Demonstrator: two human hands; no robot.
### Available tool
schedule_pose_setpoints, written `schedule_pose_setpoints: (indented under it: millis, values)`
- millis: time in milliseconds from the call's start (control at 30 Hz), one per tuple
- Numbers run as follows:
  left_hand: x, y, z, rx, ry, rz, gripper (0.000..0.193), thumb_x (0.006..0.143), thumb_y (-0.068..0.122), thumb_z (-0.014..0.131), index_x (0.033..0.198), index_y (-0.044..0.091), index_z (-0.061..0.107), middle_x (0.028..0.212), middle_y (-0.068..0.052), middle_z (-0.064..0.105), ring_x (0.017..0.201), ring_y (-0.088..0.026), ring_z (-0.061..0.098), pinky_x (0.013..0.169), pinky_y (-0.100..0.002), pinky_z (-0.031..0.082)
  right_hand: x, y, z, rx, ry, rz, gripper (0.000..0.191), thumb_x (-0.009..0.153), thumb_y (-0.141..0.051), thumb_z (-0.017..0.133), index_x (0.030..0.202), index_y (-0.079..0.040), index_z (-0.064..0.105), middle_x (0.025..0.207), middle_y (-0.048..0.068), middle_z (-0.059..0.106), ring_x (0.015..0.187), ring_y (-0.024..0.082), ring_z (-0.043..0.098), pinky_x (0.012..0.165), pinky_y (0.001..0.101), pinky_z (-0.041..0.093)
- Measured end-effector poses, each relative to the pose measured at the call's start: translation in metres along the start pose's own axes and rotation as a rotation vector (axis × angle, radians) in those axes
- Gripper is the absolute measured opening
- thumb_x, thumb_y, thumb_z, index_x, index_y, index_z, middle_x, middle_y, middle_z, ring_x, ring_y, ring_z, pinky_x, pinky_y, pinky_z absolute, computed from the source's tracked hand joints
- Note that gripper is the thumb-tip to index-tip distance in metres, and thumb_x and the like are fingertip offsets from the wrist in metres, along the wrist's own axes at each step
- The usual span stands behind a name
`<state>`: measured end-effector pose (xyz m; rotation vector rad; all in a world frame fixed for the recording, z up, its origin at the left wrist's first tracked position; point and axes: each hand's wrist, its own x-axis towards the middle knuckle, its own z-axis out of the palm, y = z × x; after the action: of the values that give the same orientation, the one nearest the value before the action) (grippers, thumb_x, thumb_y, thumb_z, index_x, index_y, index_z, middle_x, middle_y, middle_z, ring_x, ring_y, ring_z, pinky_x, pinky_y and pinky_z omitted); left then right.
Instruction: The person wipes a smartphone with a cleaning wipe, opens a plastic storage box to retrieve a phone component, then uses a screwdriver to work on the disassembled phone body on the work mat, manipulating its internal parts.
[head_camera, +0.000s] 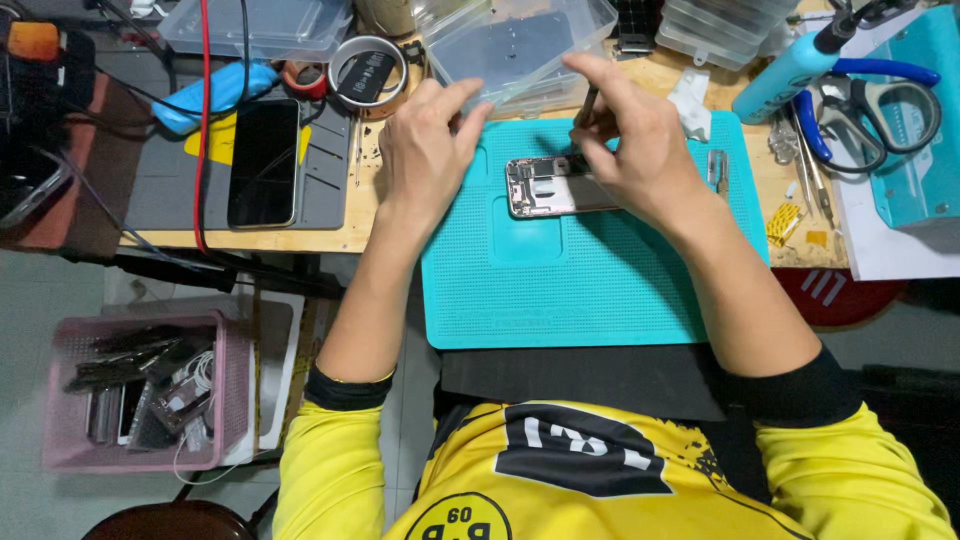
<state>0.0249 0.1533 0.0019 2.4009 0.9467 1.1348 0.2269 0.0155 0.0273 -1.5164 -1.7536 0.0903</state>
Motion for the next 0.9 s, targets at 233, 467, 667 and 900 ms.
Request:
schedule_pose_setpoints:
  millis: [233, 467, 667, 900]
  values:
    - [-0.005, -0.013, -0.001, -0.124, 0.027, 0.067, 0.010, 0.095, 0.015, 0.076, 0.100, 0.007, 0.080, 0.088, -0.011, 0.069, 0.080, -0.029, 0.069, 0.072, -0.040, 0.053, 0.001, 0.000, -0.002, -0.019, 0.017, 0.076, 0.064, 0.093, 0.002, 0.077, 0.150, -0.008, 0.050, 0.089, 0.011, 0.066, 0.081, 0.022, 0.069, 0.073, 0.0336, 0.058]
    - [-0.006, -0.017, -0.027, -0.174, -0.011, 0.066, 0.012, 0.094, 0.011, 0.077, 0.104, 0.007, 0.078, 0.089, -0.011, 0.069, 0.080, -0.027, 0.069, 0.072, -0.038, 0.053, 0.001, 0.004, 0.002, -0.056, -0.002, 0.008, 0.067, 0.093, 0.002, 0.078, 0.152, -0.008, 0.047, 0.092, 0.011, 0.066, 0.083, 0.023, 0.069, 0.075, 0.0347, 0.058]
    - [-0.021, 0.012, -0.026, -0.221, -0.092, -0.117, 0.034, 0.089, 0.019, 0.079, 0.121, 0.007, 0.072, 0.082, -0.011, 0.065, 0.069, -0.025, 0.066, 0.066, -0.036, 0.052, 0.001, 0.005, 0.002, -0.009, -0.006, 0.011, 0.070, 0.093, 0.000, 0.079, 0.153, -0.008, 0.047, 0.090, 0.011, 0.065, 0.084, 0.022, 0.071, 0.077, 0.0327, 0.060]
    - [-0.048, 0.029, 0.004, -0.185, -0.208, 0.230, 0.059, 0.080, 0.036, 0.088, 0.124, 0.004, 0.065, 0.120, -0.014, 0.066, 0.117, -0.033, 0.059, 0.097, -0.045, 0.046, 0.001, 0.003, -0.001, -0.001, -0.026, 0.022, 0.071, 0.093, 0.002, 0.078, 0.155, -0.009, 0.045, 0.097, 0.010, 0.070, 0.092, 0.022, 0.074, 0.084, 0.0331, 0.060]
